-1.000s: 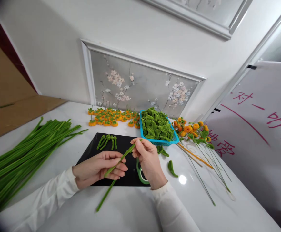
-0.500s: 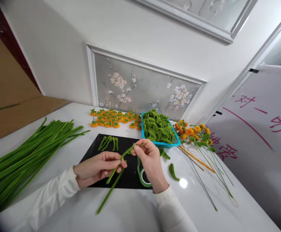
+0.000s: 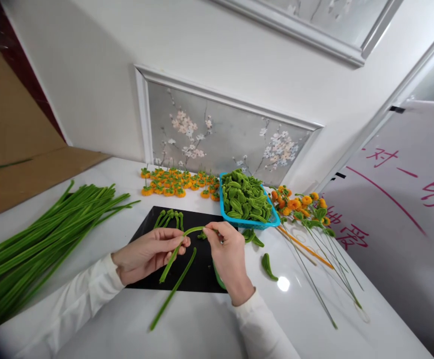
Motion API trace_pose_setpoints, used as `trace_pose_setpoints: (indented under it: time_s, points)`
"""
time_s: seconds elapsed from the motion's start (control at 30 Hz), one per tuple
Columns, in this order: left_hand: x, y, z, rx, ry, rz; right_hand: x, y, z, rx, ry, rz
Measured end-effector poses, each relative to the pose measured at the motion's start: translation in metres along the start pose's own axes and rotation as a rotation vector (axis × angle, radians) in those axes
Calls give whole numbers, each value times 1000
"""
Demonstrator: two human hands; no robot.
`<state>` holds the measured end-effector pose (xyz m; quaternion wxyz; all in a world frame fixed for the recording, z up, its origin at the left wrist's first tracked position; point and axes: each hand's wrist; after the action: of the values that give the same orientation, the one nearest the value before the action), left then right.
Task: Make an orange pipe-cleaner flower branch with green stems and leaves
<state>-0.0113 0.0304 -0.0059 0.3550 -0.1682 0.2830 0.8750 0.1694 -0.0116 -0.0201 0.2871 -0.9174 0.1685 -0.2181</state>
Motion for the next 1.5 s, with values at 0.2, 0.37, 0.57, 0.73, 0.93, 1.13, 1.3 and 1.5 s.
trace_pose_setpoints:
  time_s: [0.2, 0.37, 0.57, 0.73, 0.93, 1.13, 1.3, 1.5]
  points:
    - [1, -4, 1, -145, 165, 129, -4, 3, -9, -301, -316, -251]
    - [-1, -5, 0, -147, 157, 89, -10, 10, -14, -567, -643, -423]
    - [-4, -4, -3, -149, 147, 37, -14, 14, -15, -557, -676, -436]
    - [-5, -5, -4, -142, 101, 51, -15, 13, -18, -511, -631, -481]
    - [-2, -6, -4, -223, 35, 74, -22, 12, -17, -384, -516, -332]
    - [-1, -7, -5, -231, -8, 85, -34, 16, -8, -383, -503, -257]
    - [-2, -7, -6, -215, 18, 113, -36, 17, -6, -346, -490, -255]
    - [1, -7, -6, -176, -8, 131, -33, 16, -8, -257, -401, -265]
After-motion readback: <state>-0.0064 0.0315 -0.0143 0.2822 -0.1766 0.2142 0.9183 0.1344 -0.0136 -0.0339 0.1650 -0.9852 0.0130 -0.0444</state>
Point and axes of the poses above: each hand's wrist, its own y-axis away from the middle knuckle, its own x-axis out of the back of the hand, z = x × y, and after that the axes turned 11 degrees about x, right-handed
